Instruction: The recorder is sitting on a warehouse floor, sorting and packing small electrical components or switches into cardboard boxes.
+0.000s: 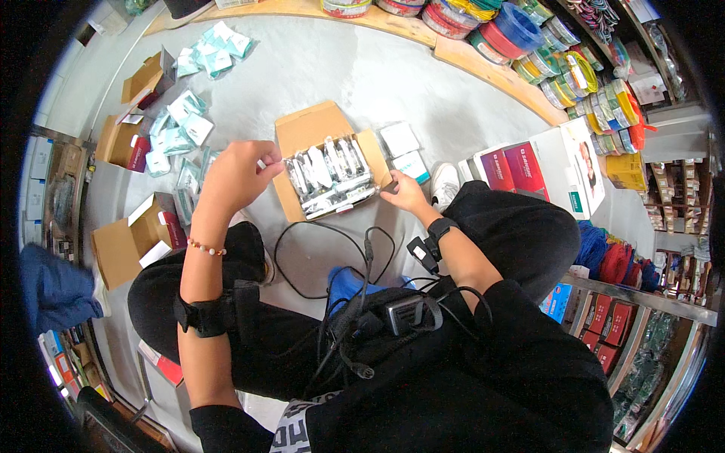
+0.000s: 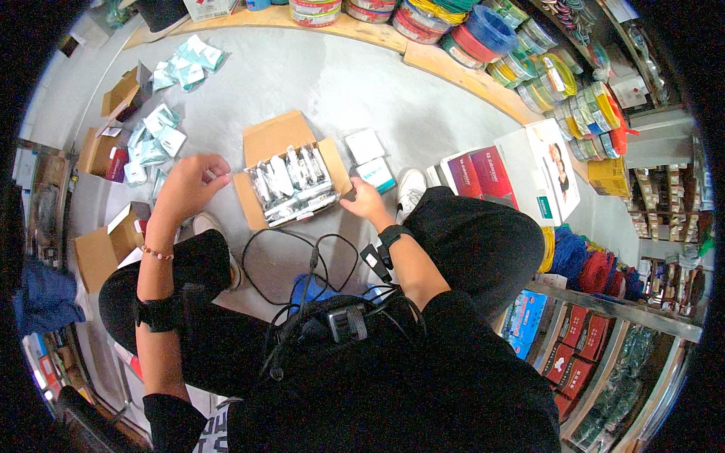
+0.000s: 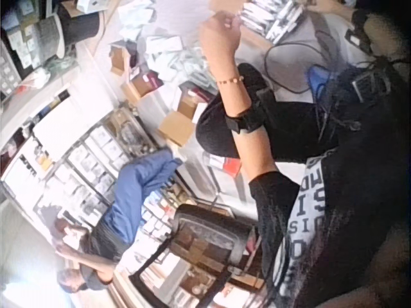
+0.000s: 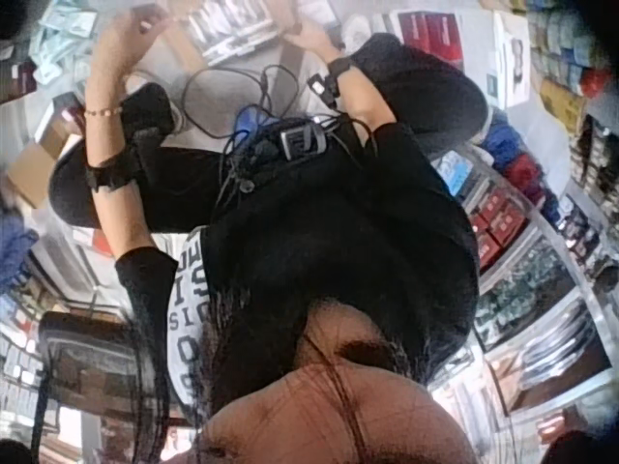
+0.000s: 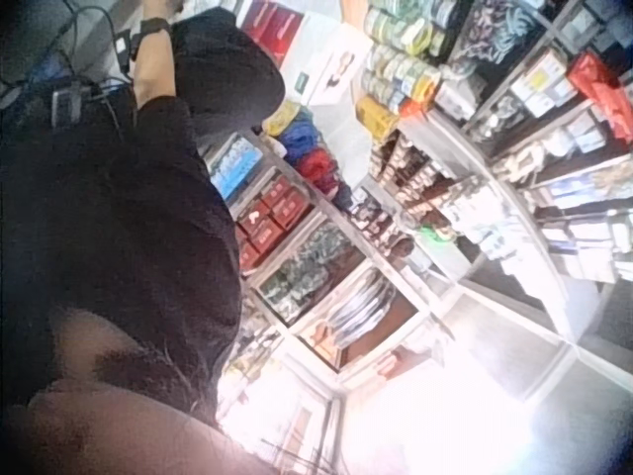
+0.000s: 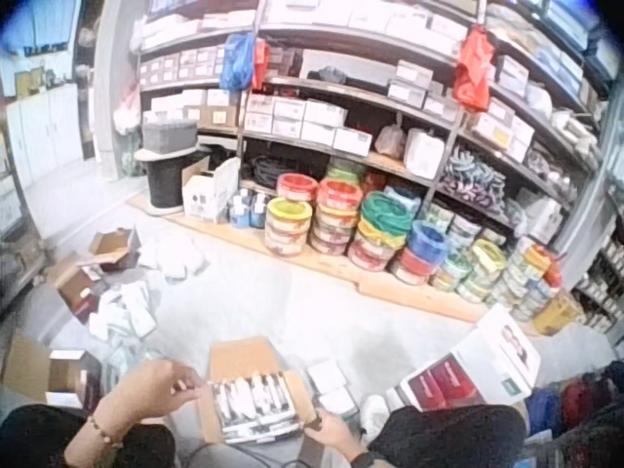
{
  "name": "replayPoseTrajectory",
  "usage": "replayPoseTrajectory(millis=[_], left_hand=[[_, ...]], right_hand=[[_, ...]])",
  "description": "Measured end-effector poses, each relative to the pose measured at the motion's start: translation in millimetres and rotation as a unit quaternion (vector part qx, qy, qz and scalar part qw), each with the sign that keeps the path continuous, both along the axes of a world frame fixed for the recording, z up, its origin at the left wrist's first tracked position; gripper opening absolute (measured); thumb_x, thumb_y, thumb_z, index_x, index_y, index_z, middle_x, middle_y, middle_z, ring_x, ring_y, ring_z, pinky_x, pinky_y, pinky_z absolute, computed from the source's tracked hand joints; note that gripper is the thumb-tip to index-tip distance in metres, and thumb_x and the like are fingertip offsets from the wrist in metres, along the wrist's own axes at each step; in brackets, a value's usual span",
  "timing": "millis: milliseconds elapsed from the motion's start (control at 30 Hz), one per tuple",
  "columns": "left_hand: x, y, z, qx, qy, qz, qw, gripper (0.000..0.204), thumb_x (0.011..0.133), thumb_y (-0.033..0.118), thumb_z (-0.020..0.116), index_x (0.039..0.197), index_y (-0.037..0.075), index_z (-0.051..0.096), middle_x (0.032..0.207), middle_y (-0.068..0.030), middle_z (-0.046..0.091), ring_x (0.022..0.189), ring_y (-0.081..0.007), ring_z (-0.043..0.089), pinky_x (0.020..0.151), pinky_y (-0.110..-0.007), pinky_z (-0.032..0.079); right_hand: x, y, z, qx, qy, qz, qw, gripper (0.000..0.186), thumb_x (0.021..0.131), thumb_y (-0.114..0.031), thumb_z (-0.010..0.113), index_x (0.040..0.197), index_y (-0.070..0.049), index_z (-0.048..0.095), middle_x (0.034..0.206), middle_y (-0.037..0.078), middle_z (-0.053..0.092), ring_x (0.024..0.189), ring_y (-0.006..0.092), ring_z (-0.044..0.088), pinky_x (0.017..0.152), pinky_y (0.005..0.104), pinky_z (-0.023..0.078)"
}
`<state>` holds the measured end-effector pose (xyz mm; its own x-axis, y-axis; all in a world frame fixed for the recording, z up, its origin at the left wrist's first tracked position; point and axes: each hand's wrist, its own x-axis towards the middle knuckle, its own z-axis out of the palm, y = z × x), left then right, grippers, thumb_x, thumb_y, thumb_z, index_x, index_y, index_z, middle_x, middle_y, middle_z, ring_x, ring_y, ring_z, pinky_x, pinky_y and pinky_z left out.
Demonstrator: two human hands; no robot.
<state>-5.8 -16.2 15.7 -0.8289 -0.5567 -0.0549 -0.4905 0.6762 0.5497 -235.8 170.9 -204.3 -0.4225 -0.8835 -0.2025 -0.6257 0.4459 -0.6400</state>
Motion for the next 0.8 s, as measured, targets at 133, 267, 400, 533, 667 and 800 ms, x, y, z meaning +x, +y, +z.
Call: replayPoseTrajectory(millis=[133, 267, 400, 533, 667, 800], left_hand=[[3, -5, -7, 0.022, -0.02, 0.018, 0.999, 0.012, 0.065, 0.014, 0.058, 0.07, 0.002, 0.056, 0.066, -0.0109, 0.057, 0.058, -0.0233, 0.056, 0.053, -0.03, 0.043], [11, -16, -27, 0.007, -0.071, 0.052, 0.996, 0.019, 0.066, 0.021, 0.058, 0.071, 0.003, 0.057, 0.069, -0.0115, 0.058, 0.066, -0.026, 0.056, 0.06, -0.032, 0.043], [22, -42, -83, 0.016, -0.122, 0.078, 0.989, 0.024, 0.067, 0.025, 0.057, 0.077, 0.003, 0.058, 0.074, -0.0133, 0.058, 0.068, -0.0249, 0.056, 0.062, -0.031, 0.043], [34, -47, -146, 0.268, -0.123, 0.22, 0.93, 0.047, 0.07, 0.034, 0.054, 0.1, -0.003, 0.049, 0.082, -0.0104, 0.057, 0.069, -0.0172, 0.052, 0.055, -0.028, 0.042], [43, -20, -208, 0.458, -0.056, 0.386, 0.799, 0.064, 0.07, 0.038, 0.053, 0.118, 0.003, 0.03, 0.101, -0.0081, 0.044, 0.088, -0.0202, 0.042, 0.07, -0.039, 0.036], [34, 9, -205, 0.54, 0.027, 0.346, 0.767, 0.055, 0.072, 0.033, 0.053, 0.114, 0.001, 0.036, 0.108, -0.0098, 0.044, 0.096, -0.022, 0.042, 0.076, -0.037, 0.035]], right_hand=[[10, -10, 2, -0.055, -0.05, -0.044, 0.996, 0.037, 0.057, -0.026, 0.064, 0.079, 0.0, 0.049, 0.069, 0.01, 0.054, 0.055, 0.0178, 0.052, 0.054, 0.0296, 0.043], [22, -17, 15, -0.054, 0.029, 0.015, 0.998, 0.033, 0.058, -0.028, 0.06, 0.076, -0.003, 0.049, 0.076, 0.013, 0.051, 0.071, 0.0282, 0.051, 0.062, 0.0345, 0.041], [31, -19, 24, -0.097, 0.041, 0.019, 0.994, 0.031, 0.06, -0.027, 0.058, 0.075, -0.002, 0.049, 0.075, 0.014, 0.051, 0.071, 0.0295, 0.051, 0.062, 0.035, 0.041], [27, -17, 21, -0.075, 0.013, 0.018, 0.997, 0.033, 0.059, -0.027, 0.059, 0.078, -0.001, 0.05, 0.079, 0.015, 0.052, 0.075, 0.0294, 0.051, 0.065, 0.0349, 0.041], [33, -20, 15, -0.11, -0.009, -0.037, 0.993, 0.041, 0.058, -0.026, 0.059, 0.09, 0.0, 0.052, 0.091, 0.017, 0.052, 0.083, 0.0307, 0.05, 0.074, 0.0334, 0.04], [34, -18, 12, -0.096, 0.021, 0.023, 0.995, 0.045, 0.059, -0.027, 0.057, 0.094, 0.001, 0.05, 0.106, 0.013, 0.046, 0.095, 0.0284, 0.044, 0.079, 0.0316, 0.038]])
